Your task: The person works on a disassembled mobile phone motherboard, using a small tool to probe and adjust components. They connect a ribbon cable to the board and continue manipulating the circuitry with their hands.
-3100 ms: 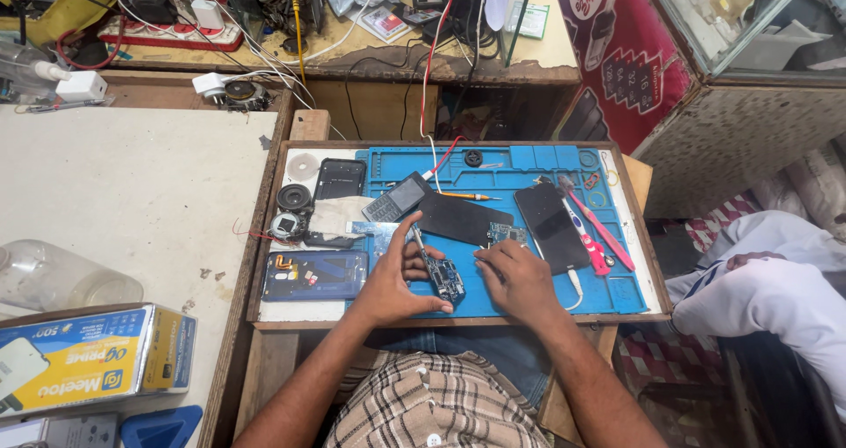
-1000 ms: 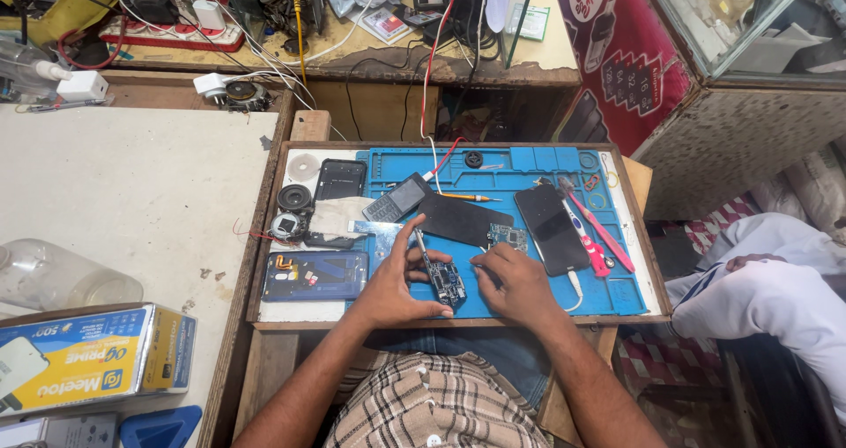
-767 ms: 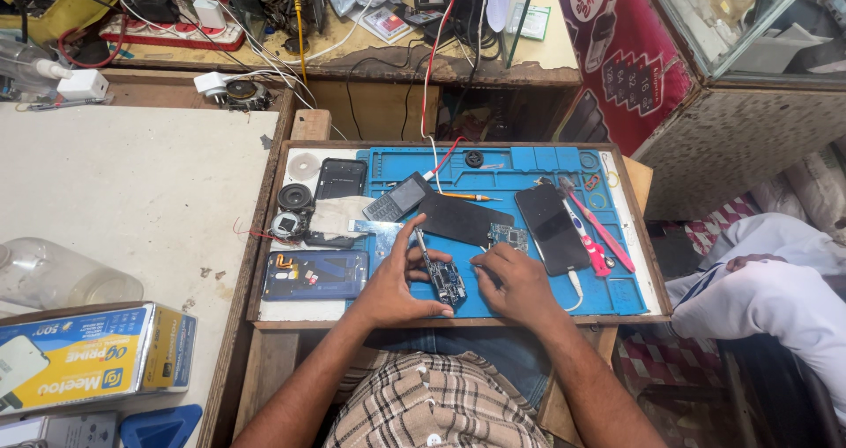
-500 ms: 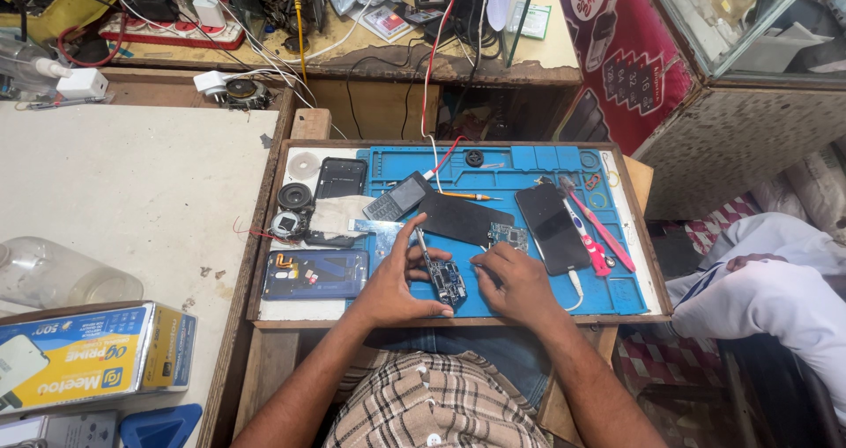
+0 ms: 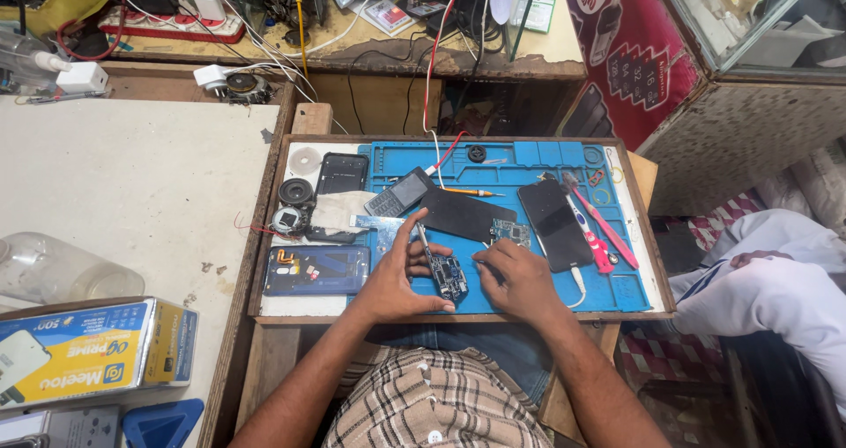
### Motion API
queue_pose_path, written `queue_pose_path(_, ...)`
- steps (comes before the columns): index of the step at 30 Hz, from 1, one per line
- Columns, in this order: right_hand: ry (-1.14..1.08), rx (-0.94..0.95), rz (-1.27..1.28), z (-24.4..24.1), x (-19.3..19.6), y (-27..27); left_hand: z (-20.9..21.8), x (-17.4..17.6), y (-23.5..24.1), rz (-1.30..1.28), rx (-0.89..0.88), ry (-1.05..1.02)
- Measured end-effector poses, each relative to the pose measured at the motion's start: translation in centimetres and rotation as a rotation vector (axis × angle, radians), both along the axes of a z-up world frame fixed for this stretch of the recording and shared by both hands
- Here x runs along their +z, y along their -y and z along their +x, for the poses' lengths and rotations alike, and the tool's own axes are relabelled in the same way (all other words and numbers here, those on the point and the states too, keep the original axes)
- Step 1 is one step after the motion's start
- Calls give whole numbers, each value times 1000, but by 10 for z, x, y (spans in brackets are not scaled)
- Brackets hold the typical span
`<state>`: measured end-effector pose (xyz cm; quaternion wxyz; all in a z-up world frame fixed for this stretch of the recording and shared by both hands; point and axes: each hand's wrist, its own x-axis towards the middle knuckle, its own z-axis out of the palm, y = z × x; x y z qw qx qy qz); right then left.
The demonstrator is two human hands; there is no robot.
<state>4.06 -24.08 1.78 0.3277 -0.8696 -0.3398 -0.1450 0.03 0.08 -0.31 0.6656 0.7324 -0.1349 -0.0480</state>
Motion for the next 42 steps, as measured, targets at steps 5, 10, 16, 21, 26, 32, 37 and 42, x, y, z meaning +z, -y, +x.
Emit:
queue_pose_path(5,-9,-7,-3,2,2,-1,2,-1,-1,-6,9,6)
queue_pose_path(10,-3,-5,-1,0,0,0,1,-1,-1,-35,19,-12)
queue_pose_path(16,2,-5,0,3,2,-3,2,3,-2,-25,23,-31)
queue_pose_path(21,21,-11,-21,1,8,-5,2,9,0,-15,24,-22)
queue_pose_path(26,40,23,-3,3,-11,4,2,-17,1,-100,15,-35)
queue_pose_path(32,65,144,69,-1,-28,9,1,-42,-7,-145,-38,6)
queue_pose_path(37,66,238,123,-1,-20,2,5,-38,-8,-129,-65,69)
queue_pose_path(42,96,240,96,-1,-22,-2,7,-39,-7,-68,-46,111)
